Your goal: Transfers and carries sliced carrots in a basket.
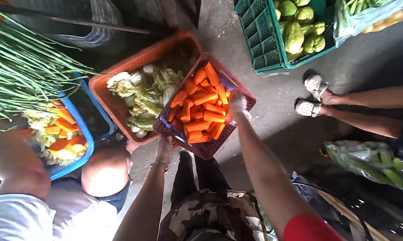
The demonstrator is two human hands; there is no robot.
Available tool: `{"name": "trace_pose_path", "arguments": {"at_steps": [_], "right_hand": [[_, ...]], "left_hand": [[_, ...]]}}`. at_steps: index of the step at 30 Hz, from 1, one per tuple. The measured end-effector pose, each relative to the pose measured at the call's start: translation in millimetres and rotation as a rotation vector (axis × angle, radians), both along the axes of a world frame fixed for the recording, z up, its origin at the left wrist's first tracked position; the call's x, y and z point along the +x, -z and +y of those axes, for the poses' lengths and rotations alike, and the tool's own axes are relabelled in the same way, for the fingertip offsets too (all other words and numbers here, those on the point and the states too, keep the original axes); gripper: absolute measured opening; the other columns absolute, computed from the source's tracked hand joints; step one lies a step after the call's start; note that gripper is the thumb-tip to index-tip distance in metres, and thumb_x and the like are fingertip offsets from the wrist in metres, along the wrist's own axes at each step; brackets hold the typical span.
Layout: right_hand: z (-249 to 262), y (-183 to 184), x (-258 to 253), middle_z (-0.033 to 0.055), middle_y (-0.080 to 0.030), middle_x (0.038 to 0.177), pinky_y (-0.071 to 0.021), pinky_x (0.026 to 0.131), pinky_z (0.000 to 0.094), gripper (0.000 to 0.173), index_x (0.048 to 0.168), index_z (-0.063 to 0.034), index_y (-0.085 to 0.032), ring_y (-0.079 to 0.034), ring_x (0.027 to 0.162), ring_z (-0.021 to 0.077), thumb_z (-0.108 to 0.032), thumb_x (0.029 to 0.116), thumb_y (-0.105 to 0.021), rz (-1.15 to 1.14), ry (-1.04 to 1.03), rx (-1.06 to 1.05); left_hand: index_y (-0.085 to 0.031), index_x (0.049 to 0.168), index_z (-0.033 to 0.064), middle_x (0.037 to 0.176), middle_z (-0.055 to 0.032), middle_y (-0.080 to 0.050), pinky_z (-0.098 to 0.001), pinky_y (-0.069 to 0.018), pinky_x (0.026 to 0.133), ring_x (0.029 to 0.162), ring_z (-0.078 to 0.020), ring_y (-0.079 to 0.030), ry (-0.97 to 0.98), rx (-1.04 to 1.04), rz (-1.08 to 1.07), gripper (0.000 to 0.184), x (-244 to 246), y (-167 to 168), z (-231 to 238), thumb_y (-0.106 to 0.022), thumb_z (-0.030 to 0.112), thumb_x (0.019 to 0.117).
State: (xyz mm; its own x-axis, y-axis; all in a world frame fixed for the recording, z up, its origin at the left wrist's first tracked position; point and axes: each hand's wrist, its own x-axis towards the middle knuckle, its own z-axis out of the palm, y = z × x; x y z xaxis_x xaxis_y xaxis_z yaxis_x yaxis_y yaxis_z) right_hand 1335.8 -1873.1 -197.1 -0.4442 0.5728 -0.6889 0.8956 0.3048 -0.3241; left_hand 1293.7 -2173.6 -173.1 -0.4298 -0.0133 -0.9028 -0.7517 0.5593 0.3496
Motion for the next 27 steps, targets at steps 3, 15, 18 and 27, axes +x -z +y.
{"name": "trace_pose_path", "arguments": {"at_steps": [3,15,18,27], "right_hand": [[15.5,14.2,-11.9,0.0285,-0.056,0.142,-0.041,0.105,0.0699,0.049,0.142,-0.0025,-0.057,-0.05,0.135,0.0483,-0.017,0.0958,-0.064,-0.362,-0.428,0.072],[33.1,29.1,-8.1,0.0279,-0.058,0.139,-0.0376,0.105,0.0729,0.067,0.144,-0.0051,-0.055,-0.052,0.133,0.0463,-0.054,0.0985,-0.06,-0.458,-0.435,-0.18],[6.0,18.1,3.0,0.0247,-0.061,0.137,-0.042,0.105,0.07,0.069,0.146,-0.011,-0.054,-0.056,0.131,0.0441,-0.061,0.0991,-0.053,-0.356,-0.31,-0.132],[-83.3,-20.8,-10.4,0.0222,-0.042,0.157,-0.0413,0.113,0.0588,0.049,0.15,-0.0136,-0.053,-0.046,0.142,0.0397,-0.036,0.1065,-0.05,-0.083,-0.356,-0.345]], "left_hand": [[-0.039,0.149,-0.0003,0.13,-0.0264,-0.058,-0.0405,-0.0612,0.081,0.1,-0.0278,-0.07,-0.012,-0.013,-0.018,0.04,-2.4,1.2,1.4,-0.035,0.017,0.1129],[-0.04,0.147,-0.0026,0.125,-0.0262,-0.06,-0.0388,-0.0613,0.077,0.092,-0.0258,-0.071,-0.028,-0.008,-0.031,0.038,-5.8,4.0,2.6,-0.035,0.012,0.1123],[-0.04,0.147,-0.0027,0.125,-0.0255,-0.059,-0.0381,-0.0614,0.078,0.094,-0.0247,-0.071,-0.014,-0.013,-0.004,0.038,-3.8,2.6,4.5,-0.035,0.012,0.1123],[-0.036,0.151,-0.0015,0.136,-0.0266,-0.054,-0.0388,-0.0584,0.087,0.107,-0.0261,-0.067,0.042,-0.057,0.005,0.041,-3.2,-7.0,11.3,-0.034,0.013,0.1126]]}}
